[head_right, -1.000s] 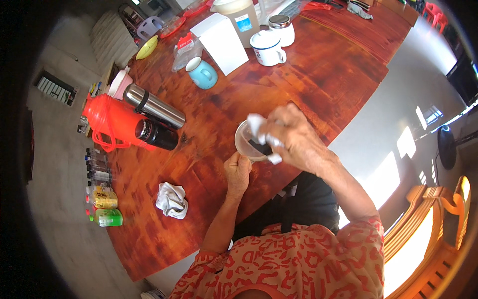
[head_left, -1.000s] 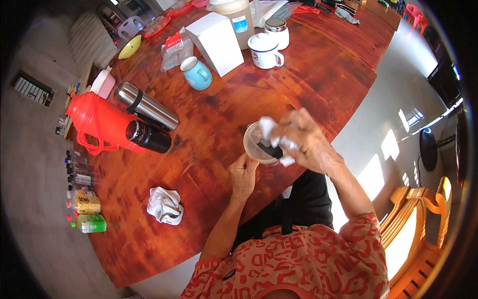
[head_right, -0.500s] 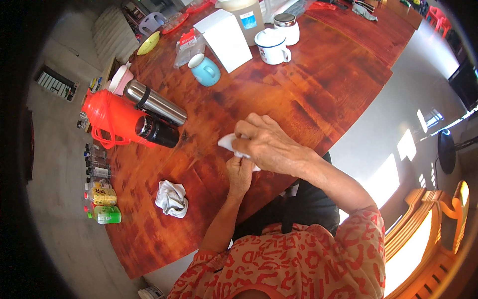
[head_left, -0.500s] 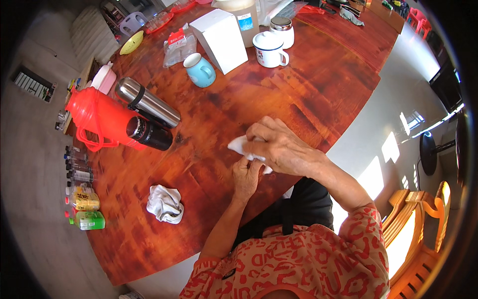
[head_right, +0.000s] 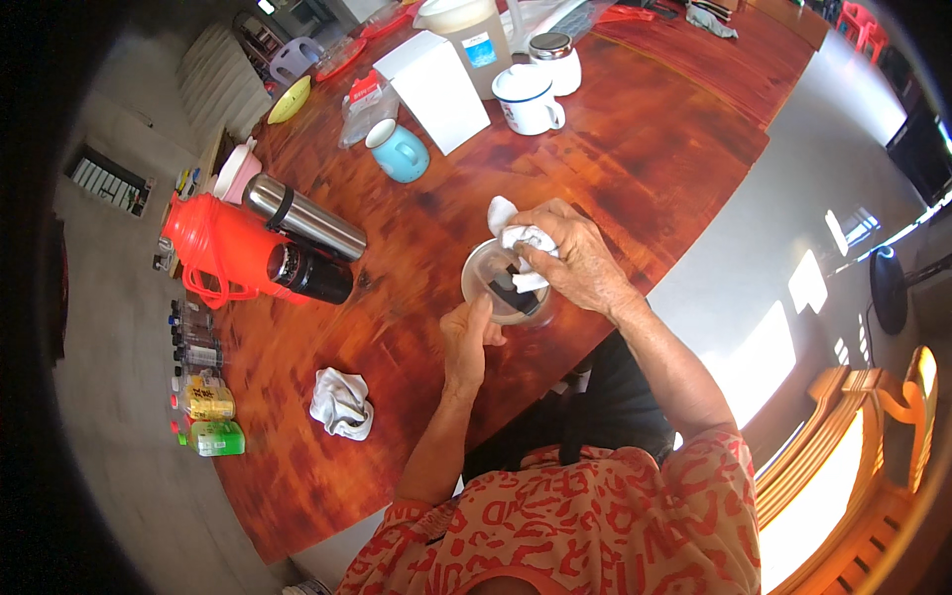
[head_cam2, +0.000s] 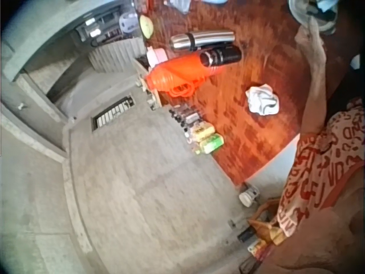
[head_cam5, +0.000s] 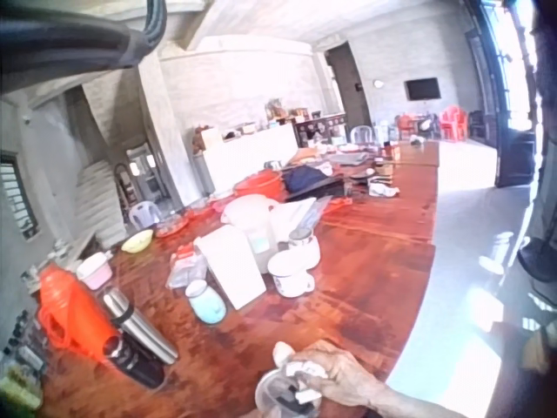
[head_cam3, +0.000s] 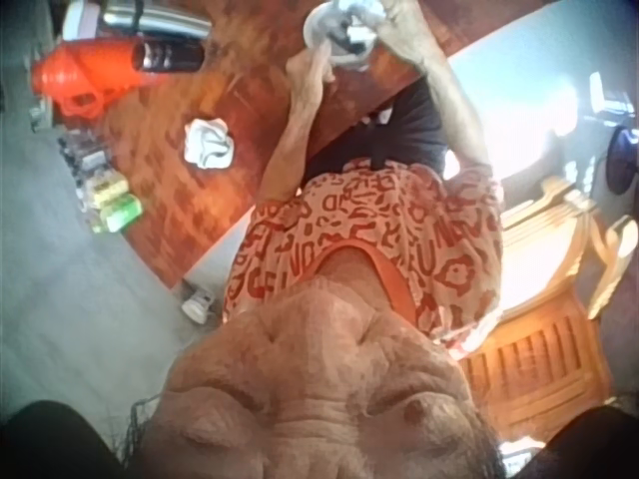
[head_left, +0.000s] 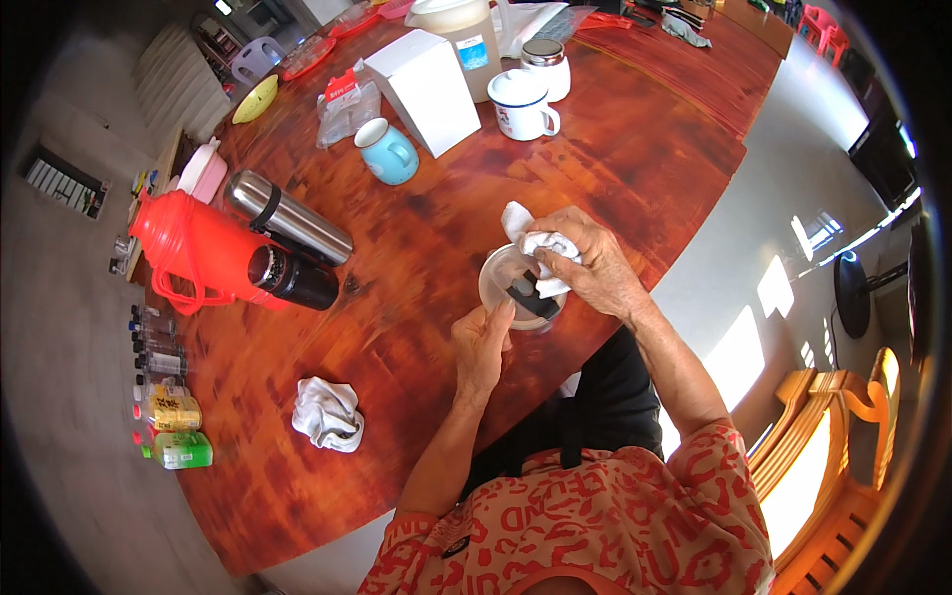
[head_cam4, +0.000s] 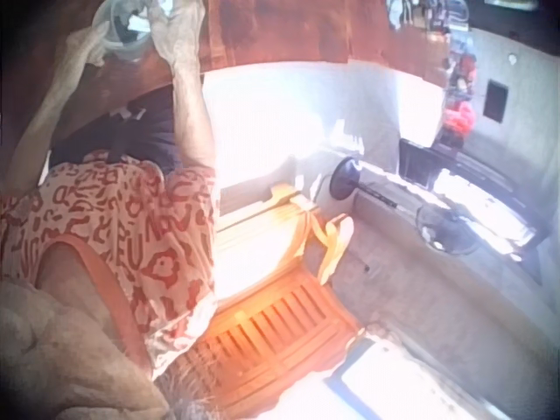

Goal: The person wipes a stainless steel thermos, a black coffee pot, and a clear plastic lid with a white cloth. They handle each item individually, rotating them to clean different sides before placing them back on the wooden table.

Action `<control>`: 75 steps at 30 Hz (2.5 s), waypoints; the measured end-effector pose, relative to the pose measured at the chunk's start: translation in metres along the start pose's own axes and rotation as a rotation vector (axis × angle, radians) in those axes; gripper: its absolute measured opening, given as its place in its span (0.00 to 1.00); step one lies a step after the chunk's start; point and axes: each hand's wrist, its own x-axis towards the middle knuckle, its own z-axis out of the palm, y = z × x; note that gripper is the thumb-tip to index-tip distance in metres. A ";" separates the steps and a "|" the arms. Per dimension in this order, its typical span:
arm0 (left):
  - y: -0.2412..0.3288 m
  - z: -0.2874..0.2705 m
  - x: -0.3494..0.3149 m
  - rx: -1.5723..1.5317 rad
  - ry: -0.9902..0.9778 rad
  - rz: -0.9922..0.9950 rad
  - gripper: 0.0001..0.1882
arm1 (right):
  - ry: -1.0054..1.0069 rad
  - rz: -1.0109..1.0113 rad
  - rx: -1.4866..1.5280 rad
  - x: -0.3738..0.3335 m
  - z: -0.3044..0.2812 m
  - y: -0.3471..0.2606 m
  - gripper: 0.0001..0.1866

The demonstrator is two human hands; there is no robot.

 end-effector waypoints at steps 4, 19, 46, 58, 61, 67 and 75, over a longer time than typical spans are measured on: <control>0.001 0.010 0.000 -0.066 0.159 -0.064 0.18 | 0.174 -0.018 0.148 -0.010 0.015 0.005 0.14; -0.034 -0.015 -0.033 -0.532 -0.011 0.048 0.12 | 0.094 0.053 0.416 -0.036 0.021 -0.024 0.10; 0.003 -0.004 -0.037 -0.659 0.139 -0.051 0.33 | 0.374 -0.132 0.121 -0.067 0.035 -0.011 0.12; -0.024 -0.019 -0.052 -0.558 0.008 0.148 0.25 | 0.308 -0.354 0.195 -0.087 0.033 -0.043 0.17; -0.015 -0.019 -0.055 -0.239 -0.011 0.325 0.22 | 0.214 -0.243 0.402 -0.086 0.021 -0.036 0.13; -0.001 -0.011 -0.041 0.088 -0.160 0.692 0.25 | 0.152 0.264 0.626 -0.079 0.022 -0.008 0.07; -0.005 -0.011 -0.033 0.284 -0.219 0.734 0.23 | -0.141 0.053 0.673 -0.085 -0.008 -0.007 0.10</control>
